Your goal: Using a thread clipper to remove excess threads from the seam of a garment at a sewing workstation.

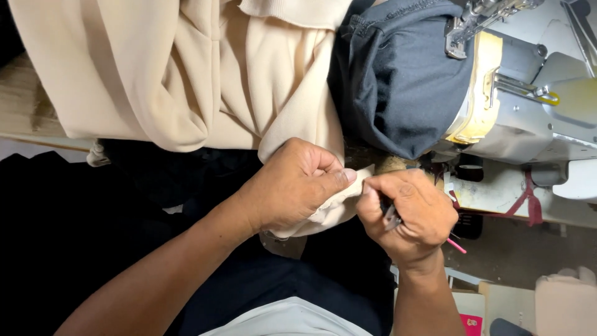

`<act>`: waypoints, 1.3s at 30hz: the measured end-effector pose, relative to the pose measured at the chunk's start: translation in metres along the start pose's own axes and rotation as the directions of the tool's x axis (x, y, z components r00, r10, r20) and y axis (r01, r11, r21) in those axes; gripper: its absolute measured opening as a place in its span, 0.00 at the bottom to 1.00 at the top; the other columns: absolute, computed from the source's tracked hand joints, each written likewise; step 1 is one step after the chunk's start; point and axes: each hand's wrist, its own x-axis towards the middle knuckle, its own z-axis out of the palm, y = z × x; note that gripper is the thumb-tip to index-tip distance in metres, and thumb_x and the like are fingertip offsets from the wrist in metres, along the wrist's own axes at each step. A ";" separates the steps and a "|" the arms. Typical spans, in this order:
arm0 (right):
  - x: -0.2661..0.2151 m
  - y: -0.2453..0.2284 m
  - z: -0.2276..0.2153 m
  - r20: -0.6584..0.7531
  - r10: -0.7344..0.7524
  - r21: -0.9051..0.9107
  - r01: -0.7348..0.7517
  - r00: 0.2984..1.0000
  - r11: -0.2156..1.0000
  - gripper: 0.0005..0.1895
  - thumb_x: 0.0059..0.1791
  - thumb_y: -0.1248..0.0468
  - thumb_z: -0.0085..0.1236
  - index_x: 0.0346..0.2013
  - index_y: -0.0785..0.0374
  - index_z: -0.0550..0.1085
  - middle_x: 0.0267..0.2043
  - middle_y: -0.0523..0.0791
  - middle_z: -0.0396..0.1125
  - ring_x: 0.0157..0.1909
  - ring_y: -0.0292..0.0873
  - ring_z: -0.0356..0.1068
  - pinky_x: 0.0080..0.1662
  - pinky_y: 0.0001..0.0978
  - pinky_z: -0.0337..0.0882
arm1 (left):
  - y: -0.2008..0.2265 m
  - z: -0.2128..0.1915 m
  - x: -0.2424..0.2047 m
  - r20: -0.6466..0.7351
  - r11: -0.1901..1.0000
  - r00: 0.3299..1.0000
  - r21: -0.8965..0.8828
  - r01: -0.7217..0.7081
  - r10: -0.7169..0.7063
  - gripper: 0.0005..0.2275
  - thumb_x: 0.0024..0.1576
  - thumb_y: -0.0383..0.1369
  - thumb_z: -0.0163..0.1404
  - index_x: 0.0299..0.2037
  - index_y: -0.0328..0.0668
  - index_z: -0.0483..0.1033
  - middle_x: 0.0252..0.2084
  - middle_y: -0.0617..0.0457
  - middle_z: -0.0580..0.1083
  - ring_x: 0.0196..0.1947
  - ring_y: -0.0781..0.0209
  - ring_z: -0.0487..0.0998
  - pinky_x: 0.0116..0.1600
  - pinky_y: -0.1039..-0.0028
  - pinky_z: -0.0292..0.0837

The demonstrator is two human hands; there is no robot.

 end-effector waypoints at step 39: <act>-0.021 -0.031 -0.006 -0.095 0.513 0.032 -0.512 0.853 0.858 0.15 0.44 0.73 0.68 0.45 0.74 0.79 0.35 0.49 0.68 0.29 0.37 0.59 0.32 0.25 0.61 | 0.000 0.027 -0.009 -0.051 0.957 0.955 0.006 -0.291 0.291 0.10 0.61 0.30 0.51 0.38 0.27 0.81 0.25 0.51 0.77 0.22 0.74 0.71 0.26 0.85 0.68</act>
